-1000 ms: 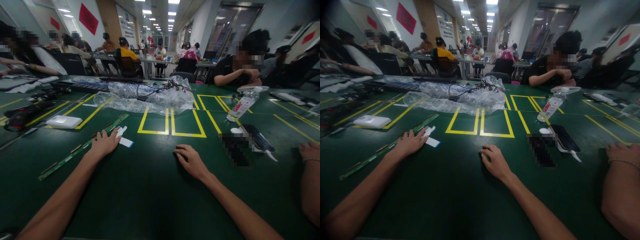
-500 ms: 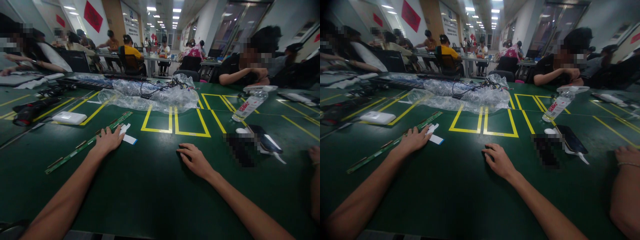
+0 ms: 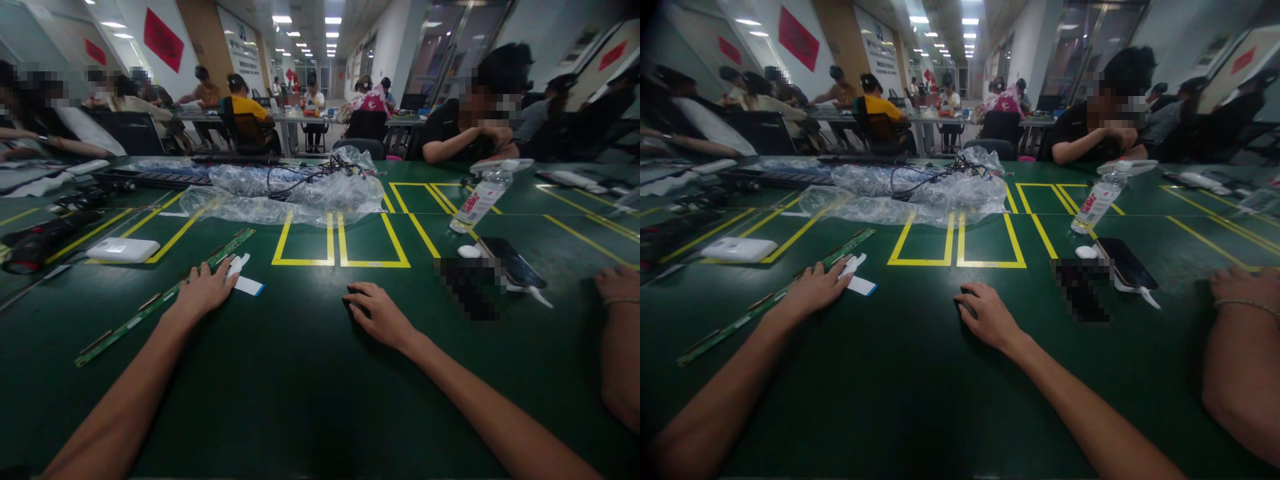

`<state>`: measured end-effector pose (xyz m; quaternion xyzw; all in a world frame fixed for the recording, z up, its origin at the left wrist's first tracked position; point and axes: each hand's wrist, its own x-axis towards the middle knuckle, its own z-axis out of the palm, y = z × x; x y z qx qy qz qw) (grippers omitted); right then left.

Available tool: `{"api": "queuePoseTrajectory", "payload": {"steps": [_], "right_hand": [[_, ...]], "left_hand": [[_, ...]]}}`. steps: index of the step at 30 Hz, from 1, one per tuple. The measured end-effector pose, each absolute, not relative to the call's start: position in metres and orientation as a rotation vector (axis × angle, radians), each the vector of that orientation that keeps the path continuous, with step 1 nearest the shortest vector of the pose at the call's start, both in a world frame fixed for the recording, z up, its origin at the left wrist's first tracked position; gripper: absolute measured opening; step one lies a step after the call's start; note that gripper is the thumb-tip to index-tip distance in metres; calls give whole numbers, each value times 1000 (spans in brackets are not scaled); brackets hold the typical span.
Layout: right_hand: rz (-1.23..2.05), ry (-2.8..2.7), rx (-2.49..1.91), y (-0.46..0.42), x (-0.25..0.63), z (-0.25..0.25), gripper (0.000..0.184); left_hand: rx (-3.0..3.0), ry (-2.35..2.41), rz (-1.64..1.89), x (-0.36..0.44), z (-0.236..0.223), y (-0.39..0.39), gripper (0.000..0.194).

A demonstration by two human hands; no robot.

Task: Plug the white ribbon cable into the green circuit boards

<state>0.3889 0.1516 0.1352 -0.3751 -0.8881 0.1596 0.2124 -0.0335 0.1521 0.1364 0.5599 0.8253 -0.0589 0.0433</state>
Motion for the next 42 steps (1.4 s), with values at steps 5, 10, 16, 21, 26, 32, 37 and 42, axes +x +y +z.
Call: {"api": "queuePoseTrajectory", "payload": {"steps": [5,10,16,21,26,32,37,42], "right_hand": [[462,-2474,-1031,151,391,134,33],[446,-2484,-1005,149,391,134,33],[370,-2370,-1040,149,389,139,33],[327,-2476,-1003,144,389,134,39],[347,-2568,-989,143,393,131,45],[375,-2634,-948,139,398,137,45],[362,-2648,-933,136,400,139,44],[354,-2629,-936,137,400,140,40]], "left_hand": [[1705,2507,-185,-35,136,152,74],[1798,2480,-190,-9,137,148,69],[2413,1944,-73,75,134,122,62],[2766,1494,114,136,131,104,57],[2744,1535,141,152,133,102,58],[2710,1553,82,148,137,92,60],[2751,1544,62,147,138,91,58],[2841,1481,122,146,137,92,49]]}}
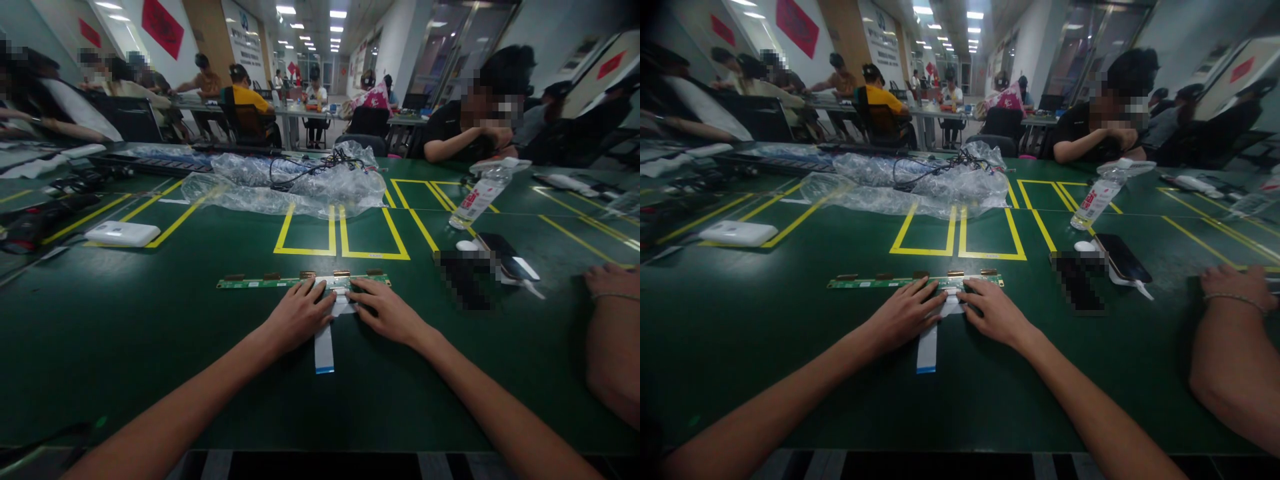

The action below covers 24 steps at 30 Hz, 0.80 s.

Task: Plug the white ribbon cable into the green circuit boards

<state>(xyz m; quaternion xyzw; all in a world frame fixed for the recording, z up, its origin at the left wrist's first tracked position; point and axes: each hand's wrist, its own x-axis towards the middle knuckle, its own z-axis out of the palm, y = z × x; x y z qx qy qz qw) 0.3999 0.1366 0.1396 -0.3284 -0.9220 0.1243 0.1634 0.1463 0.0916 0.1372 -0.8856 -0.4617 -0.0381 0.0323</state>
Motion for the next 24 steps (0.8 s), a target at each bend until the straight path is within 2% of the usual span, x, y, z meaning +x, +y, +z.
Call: {"api": "queuePoseTrajectory", "payload": {"steps": [24], "right_hand": [[183,-2694,-1002,136,394,137,42]], "left_hand": [[-2785,-1496,-148,143,144,86,59]]}}
